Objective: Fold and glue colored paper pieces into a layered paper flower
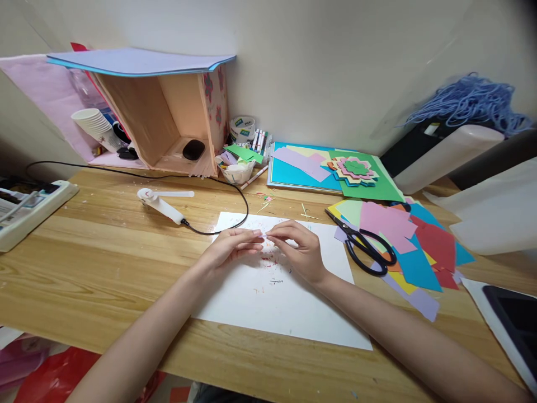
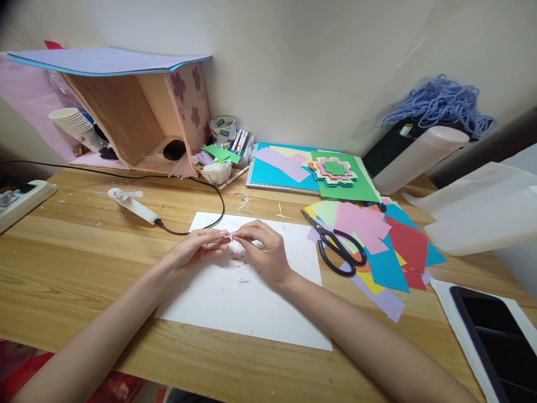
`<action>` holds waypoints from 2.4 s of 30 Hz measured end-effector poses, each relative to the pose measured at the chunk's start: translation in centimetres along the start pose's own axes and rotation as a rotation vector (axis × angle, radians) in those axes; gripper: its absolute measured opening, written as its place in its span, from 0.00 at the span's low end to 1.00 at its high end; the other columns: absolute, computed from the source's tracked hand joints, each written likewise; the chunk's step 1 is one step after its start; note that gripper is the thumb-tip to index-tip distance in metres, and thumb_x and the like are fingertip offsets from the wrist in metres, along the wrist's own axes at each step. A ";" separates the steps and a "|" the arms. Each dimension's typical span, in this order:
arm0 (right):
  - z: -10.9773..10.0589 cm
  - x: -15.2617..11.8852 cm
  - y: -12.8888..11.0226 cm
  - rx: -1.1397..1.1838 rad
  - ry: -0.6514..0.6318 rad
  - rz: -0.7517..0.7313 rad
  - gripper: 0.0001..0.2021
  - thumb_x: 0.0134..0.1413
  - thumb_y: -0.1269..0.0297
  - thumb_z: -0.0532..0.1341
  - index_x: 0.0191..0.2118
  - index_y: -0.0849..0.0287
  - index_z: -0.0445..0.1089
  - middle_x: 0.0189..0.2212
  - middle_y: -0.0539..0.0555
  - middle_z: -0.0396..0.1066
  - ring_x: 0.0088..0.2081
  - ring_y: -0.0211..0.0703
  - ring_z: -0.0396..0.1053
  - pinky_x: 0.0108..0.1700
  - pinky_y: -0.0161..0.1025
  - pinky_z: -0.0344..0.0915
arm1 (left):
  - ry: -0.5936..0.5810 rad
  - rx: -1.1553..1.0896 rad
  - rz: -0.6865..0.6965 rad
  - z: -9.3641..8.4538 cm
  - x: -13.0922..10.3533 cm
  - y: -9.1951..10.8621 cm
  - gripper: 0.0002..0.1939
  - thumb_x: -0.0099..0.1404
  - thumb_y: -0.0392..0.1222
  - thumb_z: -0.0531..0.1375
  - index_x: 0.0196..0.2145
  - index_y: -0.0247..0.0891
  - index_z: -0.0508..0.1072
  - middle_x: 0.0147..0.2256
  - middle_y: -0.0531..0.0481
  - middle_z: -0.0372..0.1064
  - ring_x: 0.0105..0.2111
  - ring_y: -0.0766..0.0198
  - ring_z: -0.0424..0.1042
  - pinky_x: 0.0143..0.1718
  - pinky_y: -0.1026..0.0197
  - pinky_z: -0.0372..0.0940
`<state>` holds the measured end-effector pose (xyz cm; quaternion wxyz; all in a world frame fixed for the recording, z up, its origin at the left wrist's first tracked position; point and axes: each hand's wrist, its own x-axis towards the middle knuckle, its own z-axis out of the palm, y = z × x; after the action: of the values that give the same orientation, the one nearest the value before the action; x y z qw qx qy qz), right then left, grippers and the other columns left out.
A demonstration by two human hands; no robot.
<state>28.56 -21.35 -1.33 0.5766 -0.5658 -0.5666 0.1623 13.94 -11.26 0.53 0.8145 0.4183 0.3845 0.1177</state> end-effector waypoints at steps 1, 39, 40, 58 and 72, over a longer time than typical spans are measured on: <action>0.0 0.0 0.0 0.000 -0.004 0.004 0.04 0.51 0.67 0.60 0.33 0.54 0.73 0.31 0.53 0.70 0.34 0.41 0.68 0.34 0.39 0.68 | -0.006 -0.008 -0.008 0.0 0.0 0.0 0.10 0.49 0.39 0.66 0.30 0.33 0.77 0.33 0.45 0.74 0.29 0.69 0.73 0.31 0.72 0.68; 0.4 0.3 0.6 0.132 -0.079 0.232 0.04 0.51 0.65 0.59 0.33 0.58 0.69 0.32 0.53 0.69 0.29 0.36 0.65 0.27 0.33 0.67 | 0.104 0.201 0.298 0.4 0.7 -1.2 0.19 0.43 0.37 0.68 0.35 0.31 0.73 0.34 0.43 0.73 0.36 0.61 0.72 0.42 0.59 0.64; 0.4 0.3 0.6 0.139 -0.070 0.245 0.04 0.51 0.64 0.60 0.33 0.58 0.69 0.32 0.53 0.69 0.29 0.36 0.65 0.26 0.33 0.67 | 0.103 0.197 0.303 0.4 0.7 -1.2 0.18 0.42 0.37 0.67 0.34 0.31 0.73 0.34 0.44 0.73 0.36 0.61 0.72 0.42 0.59 0.64; 0.3 0.5 0.7 0.185 -0.066 0.261 0.05 0.50 0.63 0.60 0.32 0.58 0.69 0.32 0.52 0.69 0.29 0.36 0.65 0.28 0.34 0.65 | 0.099 0.248 0.352 0.8 0.9 -1.3 0.18 0.44 0.41 0.67 0.33 0.32 0.70 0.28 0.48 0.70 0.28 0.66 0.70 0.32 0.63 0.65; 0.2 0.6 0.9 0.243 -0.041 0.353 0.07 0.48 0.62 0.61 0.32 0.59 0.68 0.32 0.53 0.69 0.28 0.35 0.63 0.27 0.33 0.64 | 0.166 0.372 0.489 0.2 1.1 -1.3 0.12 0.52 0.44 0.62 0.32 0.33 0.72 0.29 0.48 0.71 0.29 0.65 0.70 0.33 0.62 0.65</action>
<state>29.01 -20.43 -1.86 0.5913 -0.5793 -0.4467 0.3395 14.63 -11.63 -0.97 0.6375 0.6289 0.3526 0.2715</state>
